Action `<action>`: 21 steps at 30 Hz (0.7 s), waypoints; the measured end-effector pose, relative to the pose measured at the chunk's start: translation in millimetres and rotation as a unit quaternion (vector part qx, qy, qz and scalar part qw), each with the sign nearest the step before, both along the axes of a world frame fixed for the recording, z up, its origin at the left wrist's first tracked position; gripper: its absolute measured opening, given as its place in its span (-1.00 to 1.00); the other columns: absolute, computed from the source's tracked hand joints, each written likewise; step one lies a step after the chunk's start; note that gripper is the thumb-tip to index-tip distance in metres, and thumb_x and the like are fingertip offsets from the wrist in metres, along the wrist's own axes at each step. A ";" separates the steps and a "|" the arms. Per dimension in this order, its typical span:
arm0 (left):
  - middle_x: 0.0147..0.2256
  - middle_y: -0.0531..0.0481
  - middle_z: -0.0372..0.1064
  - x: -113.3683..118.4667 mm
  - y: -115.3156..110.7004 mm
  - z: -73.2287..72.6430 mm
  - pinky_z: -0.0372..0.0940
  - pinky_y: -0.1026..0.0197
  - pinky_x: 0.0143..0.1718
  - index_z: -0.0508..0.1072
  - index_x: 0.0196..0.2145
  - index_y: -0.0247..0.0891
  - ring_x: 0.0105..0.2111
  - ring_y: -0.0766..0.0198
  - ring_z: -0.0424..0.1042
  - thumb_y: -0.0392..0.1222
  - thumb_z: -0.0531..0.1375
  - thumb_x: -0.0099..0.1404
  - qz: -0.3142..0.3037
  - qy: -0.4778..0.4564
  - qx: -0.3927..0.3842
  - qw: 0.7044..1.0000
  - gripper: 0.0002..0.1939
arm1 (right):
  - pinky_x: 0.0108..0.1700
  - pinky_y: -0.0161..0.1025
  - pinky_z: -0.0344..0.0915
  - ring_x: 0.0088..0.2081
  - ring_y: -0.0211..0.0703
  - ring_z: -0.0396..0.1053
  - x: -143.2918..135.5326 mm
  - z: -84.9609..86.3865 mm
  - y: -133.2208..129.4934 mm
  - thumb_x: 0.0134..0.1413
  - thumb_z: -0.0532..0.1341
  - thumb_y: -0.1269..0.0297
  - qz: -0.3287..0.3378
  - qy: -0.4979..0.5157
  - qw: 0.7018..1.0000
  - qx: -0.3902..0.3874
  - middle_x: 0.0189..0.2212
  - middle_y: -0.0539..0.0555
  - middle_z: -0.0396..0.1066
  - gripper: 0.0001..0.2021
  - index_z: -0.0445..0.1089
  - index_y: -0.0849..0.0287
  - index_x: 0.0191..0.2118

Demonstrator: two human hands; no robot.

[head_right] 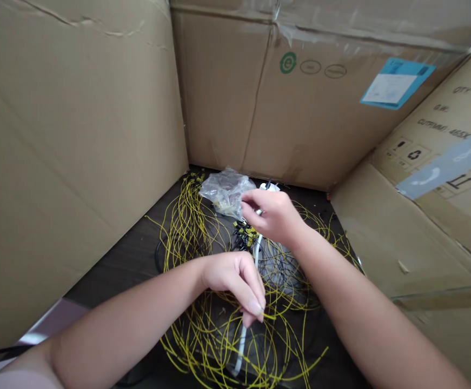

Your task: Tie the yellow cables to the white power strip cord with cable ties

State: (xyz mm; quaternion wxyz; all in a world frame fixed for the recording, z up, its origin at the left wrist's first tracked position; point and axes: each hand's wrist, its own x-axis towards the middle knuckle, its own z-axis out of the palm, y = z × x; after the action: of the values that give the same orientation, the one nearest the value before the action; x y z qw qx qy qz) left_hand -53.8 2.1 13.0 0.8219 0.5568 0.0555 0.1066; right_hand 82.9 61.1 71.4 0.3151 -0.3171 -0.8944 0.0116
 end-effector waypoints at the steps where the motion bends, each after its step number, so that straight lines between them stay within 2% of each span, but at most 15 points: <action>1: -0.57 -0.02 0.41 -0.5 0.2 -0.8 0.21 0.23 -0.46 0.56 -0.45 -0.32 -0.56 0.31 0.35 -0.20 0.29 0.01 0.022 -0.018 -0.021 0.999 -0.86 | -0.38 -0.29 0.27 -0.48 -0.24 0.33 9.2 0.2 -10.1 0.04 0.15 0.30 -0.035 0.047 0.998 -0.020 -0.48 0.04 0.43 -0.90 0.39 0.17 -0.35; 4: -0.62 -0.03 0.38 -1.6 0.9 -3.9 0.18 0.22 -0.53 0.55 -0.49 -0.32 -0.61 0.31 0.33 -0.22 0.27 -0.03 0.112 -0.093 -0.098 0.985 -0.88 | -0.49 -0.33 0.27 -0.54 -0.27 0.32 35.0 -5.6 -41.4 -0.03 0.23 0.28 -0.113 0.172 0.971 -0.118 -0.53 0.02 0.41 -0.92 0.39 0.16 -0.40; 7: -0.67 0.00 0.33 -1.2 2.5 -6.0 0.16 0.25 -0.59 0.54 -0.51 -0.32 -0.64 0.33 0.29 -0.25 0.25 -0.03 0.188 -0.130 -0.146 0.963 -0.90 | -0.53 -0.33 0.28 -0.57 -0.26 0.31 51.9 -16.7 -65.3 -0.04 0.25 0.25 -0.128 0.229 0.938 -0.226 -0.58 0.01 0.38 -0.89 0.40 0.16 -0.38; 11: -0.65 -0.01 0.35 2.8 4.4 -7.1 0.17 0.28 -0.62 0.53 -0.48 -0.37 -0.67 0.37 0.29 -0.28 0.23 0.03 0.246 -0.072 -0.138 0.957 -0.90 | -0.44 -0.31 0.31 -0.49 -0.24 0.34 56.1 -31.3 -78.8 -0.03 0.26 0.27 -0.076 0.254 0.914 -0.307 -0.48 0.04 0.39 -0.90 0.43 0.18 -0.36; 17: -0.65 -0.01 0.33 11.5 3.1 -9.3 0.15 0.32 -0.66 0.50 -0.50 -0.43 -0.70 0.41 0.25 -0.29 0.22 0.08 0.302 0.008 -0.111 0.947 -0.88 | -0.41 -0.27 0.33 -0.50 -0.29 0.33 52.2 -51.8 -78.9 0.02 0.23 0.29 0.009 0.348 0.851 -0.394 -0.44 0.02 0.33 -0.86 0.44 0.18 -0.27; 21: -0.67 0.00 0.31 13.8 1.0 -7.4 0.15 0.34 -0.66 0.50 -0.51 -0.43 -0.69 0.42 0.23 -0.30 0.22 0.09 0.330 0.047 -0.112 0.936 -0.88 | -0.36 -0.25 0.33 -0.45 -0.30 0.32 53.4 -57.4 -80.3 0.08 0.18 0.32 0.021 0.355 0.850 -0.388 -0.43 0.02 0.31 -0.83 0.45 0.15 -0.20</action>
State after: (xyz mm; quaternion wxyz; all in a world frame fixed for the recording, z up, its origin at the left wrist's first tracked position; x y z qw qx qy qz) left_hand -40.0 3.1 5.6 0.7938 0.4160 0.2866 0.3387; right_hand 136.3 -19.2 14.0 0.4624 -0.3689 -0.6505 0.4764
